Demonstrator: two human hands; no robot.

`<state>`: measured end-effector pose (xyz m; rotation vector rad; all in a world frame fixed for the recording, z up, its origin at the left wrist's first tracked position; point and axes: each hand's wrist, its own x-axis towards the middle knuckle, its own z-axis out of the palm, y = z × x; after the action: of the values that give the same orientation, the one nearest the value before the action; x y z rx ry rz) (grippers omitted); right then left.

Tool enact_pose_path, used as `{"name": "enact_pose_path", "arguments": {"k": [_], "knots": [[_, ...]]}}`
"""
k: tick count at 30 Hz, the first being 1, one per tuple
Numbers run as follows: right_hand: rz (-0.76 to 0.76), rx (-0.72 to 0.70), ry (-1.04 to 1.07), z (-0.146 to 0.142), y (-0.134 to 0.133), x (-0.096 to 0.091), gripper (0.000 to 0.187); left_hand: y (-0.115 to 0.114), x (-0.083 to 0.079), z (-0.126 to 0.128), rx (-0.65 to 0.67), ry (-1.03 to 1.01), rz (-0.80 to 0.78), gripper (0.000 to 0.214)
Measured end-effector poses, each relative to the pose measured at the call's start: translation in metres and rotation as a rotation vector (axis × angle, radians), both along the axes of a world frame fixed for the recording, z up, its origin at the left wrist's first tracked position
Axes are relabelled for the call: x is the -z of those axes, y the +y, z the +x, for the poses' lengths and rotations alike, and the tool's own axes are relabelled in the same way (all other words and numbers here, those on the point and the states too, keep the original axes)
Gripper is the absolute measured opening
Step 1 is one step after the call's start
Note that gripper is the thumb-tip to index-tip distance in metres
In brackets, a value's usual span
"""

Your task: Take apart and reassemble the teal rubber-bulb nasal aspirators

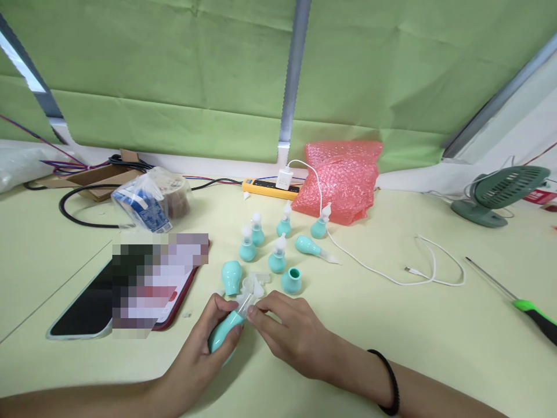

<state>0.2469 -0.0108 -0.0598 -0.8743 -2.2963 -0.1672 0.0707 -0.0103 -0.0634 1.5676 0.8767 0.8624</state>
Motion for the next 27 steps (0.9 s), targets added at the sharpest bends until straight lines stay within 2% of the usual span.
{"name": "enact_pose_path", "arguments": {"k": [6,8,11,13,17,20,22,24,27], "knots": [[0.044,-0.030,-0.038,0.001,-0.003,-0.002,0.014,-0.006,-0.001,-0.001,-0.014,-0.066,-0.129,0.009],[0.034,-0.042,0.053,0.000,-0.004,-0.007,0.016,-0.007,-0.003,-0.001,-0.070,-0.080,-0.171,0.011],[-0.057,-0.032,0.260,-0.002,-0.003,-0.016,0.017,-0.007,-0.004,-0.003,-0.155,-0.085,-0.223,0.013],[-0.105,0.006,0.313,-0.002,0.000,-0.018,0.016,-0.006,-0.003,-0.004,-0.152,-0.092,-0.175,0.013],[-0.215,0.052,0.133,-0.001,0.008,-0.005,0.011,-0.003,-0.002,-0.005,-0.101,-0.119,-0.013,0.026],[-0.279,0.043,0.073,-0.001,0.012,0.005,0.016,0.000,-0.004,-0.005,-0.100,-0.078,-0.037,0.023],[-0.302,0.059,0.092,-0.001,0.011,0.001,0.018,0.003,-0.006,-0.004,-0.081,-0.054,-0.048,0.020],[-0.414,0.089,0.179,-0.002,0.007,-0.012,0.019,0.003,-0.008,-0.003,-0.059,-0.033,-0.038,0.018],[-0.765,0.073,0.320,-0.003,-0.003,-0.035,0.018,0.000,-0.008,-0.002,0.023,0.005,0.042,0.016]]}}
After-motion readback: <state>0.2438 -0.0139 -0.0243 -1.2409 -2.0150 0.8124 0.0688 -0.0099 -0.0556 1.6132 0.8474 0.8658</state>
